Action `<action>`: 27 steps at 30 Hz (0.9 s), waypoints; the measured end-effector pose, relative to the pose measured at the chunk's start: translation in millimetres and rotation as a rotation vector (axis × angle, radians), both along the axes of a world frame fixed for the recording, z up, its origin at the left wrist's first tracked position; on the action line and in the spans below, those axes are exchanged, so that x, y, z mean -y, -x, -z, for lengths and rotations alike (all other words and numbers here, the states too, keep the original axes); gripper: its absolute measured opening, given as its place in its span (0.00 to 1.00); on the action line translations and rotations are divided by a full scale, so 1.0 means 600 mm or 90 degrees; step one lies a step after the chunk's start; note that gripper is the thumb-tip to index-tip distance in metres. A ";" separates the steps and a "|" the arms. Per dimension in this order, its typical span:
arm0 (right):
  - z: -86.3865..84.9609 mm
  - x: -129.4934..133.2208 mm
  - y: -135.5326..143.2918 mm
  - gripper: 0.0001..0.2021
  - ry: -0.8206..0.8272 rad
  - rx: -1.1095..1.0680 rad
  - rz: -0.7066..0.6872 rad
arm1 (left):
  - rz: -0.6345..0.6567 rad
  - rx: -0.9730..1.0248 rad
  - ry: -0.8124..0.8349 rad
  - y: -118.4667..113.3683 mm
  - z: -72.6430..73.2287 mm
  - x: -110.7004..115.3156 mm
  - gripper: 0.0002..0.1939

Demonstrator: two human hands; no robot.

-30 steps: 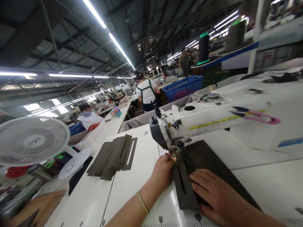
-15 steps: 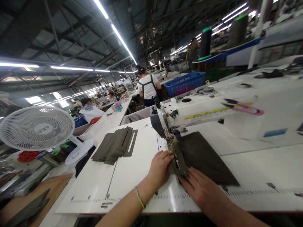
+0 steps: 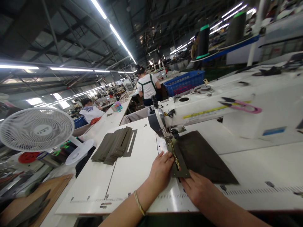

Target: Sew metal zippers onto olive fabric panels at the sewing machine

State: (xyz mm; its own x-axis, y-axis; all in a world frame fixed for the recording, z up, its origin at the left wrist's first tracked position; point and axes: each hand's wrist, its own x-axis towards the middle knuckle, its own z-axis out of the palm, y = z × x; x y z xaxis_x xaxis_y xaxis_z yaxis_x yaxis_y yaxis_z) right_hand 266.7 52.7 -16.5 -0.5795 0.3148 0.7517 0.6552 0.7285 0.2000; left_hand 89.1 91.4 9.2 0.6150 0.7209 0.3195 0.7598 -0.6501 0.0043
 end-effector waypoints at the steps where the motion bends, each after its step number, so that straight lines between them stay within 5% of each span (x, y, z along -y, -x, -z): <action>1: -0.003 -0.001 0.000 0.20 -0.012 -0.004 -0.006 | 0.001 -0.002 0.001 0.000 -0.001 -0.002 0.14; 9: -0.022 -0.023 -0.002 0.19 0.004 -0.045 -0.024 | -0.002 -0.001 -0.013 -0.002 -0.007 -0.023 0.11; 19: 0.006 -0.054 0.005 0.20 0.045 -0.064 -0.012 | -0.016 0.068 -0.005 -0.001 -0.014 -0.056 0.06; 27: -0.016 -0.089 -0.001 0.19 0.041 -0.005 -0.024 | -0.056 0.065 0.002 0.001 -0.002 -0.083 0.05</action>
State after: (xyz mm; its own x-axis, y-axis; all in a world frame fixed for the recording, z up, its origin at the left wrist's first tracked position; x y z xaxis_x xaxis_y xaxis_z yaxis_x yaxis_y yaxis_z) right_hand 267.1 105.9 -7.0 -0.5865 0.3401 0.7351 0.6282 0.7639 0.1478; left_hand 88.5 141.1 10.2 0.5137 0.7717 0.3749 0.8097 -0.5805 0.0856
